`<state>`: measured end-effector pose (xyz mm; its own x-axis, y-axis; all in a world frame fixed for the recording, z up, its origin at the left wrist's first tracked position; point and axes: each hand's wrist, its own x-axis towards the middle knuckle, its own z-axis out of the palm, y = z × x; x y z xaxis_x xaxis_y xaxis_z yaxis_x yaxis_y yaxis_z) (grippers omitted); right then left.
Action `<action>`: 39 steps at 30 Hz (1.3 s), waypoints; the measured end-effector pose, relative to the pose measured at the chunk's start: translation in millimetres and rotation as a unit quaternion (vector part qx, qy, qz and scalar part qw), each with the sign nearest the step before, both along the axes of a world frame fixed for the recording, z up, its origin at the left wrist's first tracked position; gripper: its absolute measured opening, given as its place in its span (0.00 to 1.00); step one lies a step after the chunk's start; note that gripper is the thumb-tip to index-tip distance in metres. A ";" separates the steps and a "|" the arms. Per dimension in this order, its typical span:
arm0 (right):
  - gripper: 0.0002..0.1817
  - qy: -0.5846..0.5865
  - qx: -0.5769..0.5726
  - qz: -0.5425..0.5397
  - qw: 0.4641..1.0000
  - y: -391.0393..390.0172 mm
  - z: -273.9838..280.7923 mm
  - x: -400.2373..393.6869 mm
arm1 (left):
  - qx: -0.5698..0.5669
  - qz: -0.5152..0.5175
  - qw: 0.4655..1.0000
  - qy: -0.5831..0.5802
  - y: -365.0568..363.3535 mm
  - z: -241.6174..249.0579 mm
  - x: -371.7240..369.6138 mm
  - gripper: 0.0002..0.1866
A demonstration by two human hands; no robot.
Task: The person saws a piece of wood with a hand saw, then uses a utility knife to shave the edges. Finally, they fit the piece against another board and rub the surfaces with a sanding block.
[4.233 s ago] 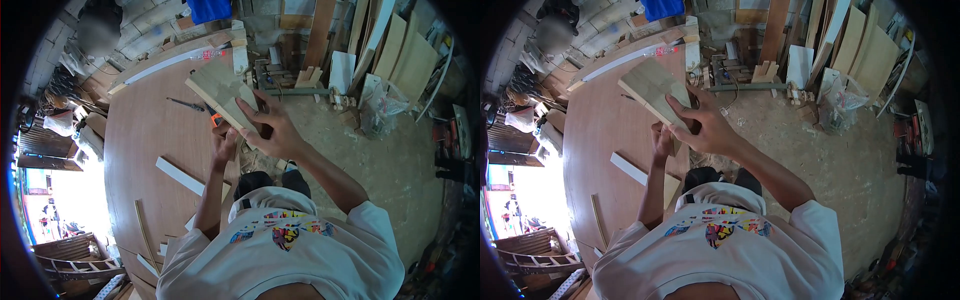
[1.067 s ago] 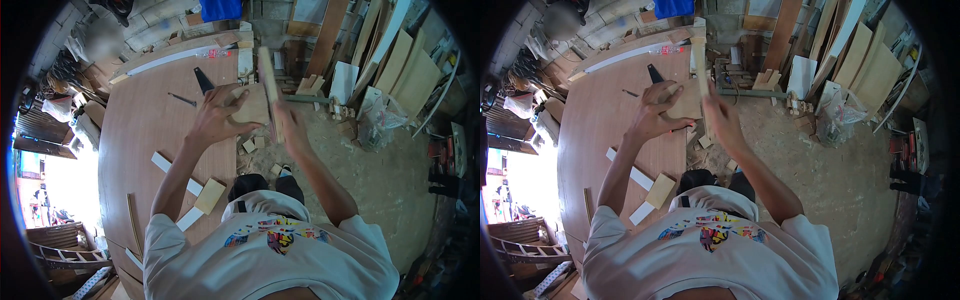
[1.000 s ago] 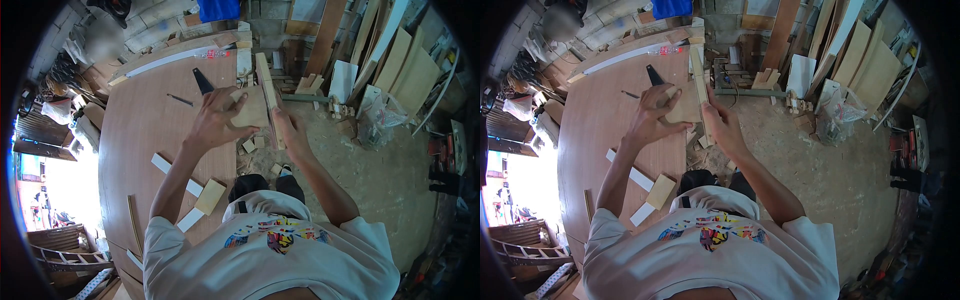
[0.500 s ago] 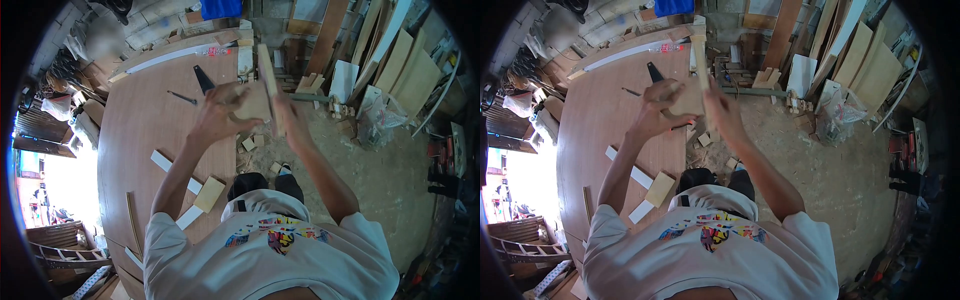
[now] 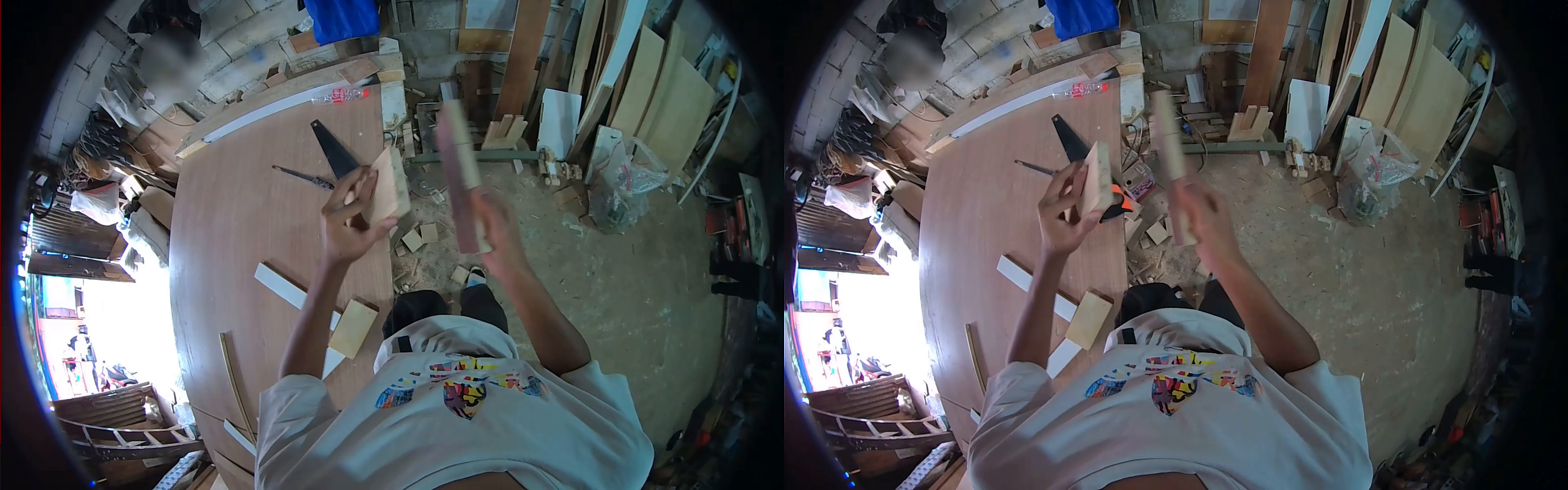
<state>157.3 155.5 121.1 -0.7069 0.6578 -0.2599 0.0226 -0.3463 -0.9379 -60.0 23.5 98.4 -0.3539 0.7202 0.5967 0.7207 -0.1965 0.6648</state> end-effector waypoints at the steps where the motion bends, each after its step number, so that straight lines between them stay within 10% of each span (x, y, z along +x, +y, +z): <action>1: 0.23 0.122 -0.102 -0.032 0.987 6.9 -12.0 1.6 | -0.001 0.000 1.000 0.004 -2.3 -1.8 4.1 0.41; 4: 0.28 0.242 -0.224 -0.041 0.943 19.4 -23.4 16.6 | 0.113 -0.032 0.972 -0.204 -3.8 -4.9 30.2 0.47; 13: 0.28 0.227 -0.298 0.012 0.927 8.3 -10.5 30.7 | 0.162 0.018 0.950 -0.266 -8.2 -31.9 43.2 0.48; 17: 0.33 0.147 0.070 -0.002 0.987 -16.1 7.8 21.1 | 0.155 0.011 0.946 -0.286 -13.5 -39.3 44.3 0.46; 21: 0.34 0.141 0.522 0.048 0.840 -42.6 42.2 16.0 | 0.112 -0.012 0.906 -0.409 -14.2 -68.4 51.9 0.44; 23: 0.33 0.115 0.560 0.049 0.819 -45.0 42.3 6.2 | 0.178 0.100 0.908 -0.365 -3.5 -103.5 60.1 0.45; 25: 0.32 0.087 0.597 0.053 0.796 -38.5 36.8 -7.6 | 0.087 -0.003 0.961 -0.264 -23.9 -63.6 56.8 0.44; 28: 0.32 -0.017 0.495 0.022 0.869 -17.7 24.3 -31.8 | 0.027 -0.049 0.908 -0.416 -15.3 -66.7 55.5 0.46; 34: 0.31 0.031 0.643 0.070 0.762 -35.4 46.0 -19.1 | 0.107 -0.054 0.836 -0.535 -7.1 -29.5 76.7 0.47; 39: 0.31 -0.074 0.564 -0.032 0.822 -7.7 19.9 -36.6 | 0.094 -0.184 0.786 -0.583 -26.2 -20.6 73.9 0.43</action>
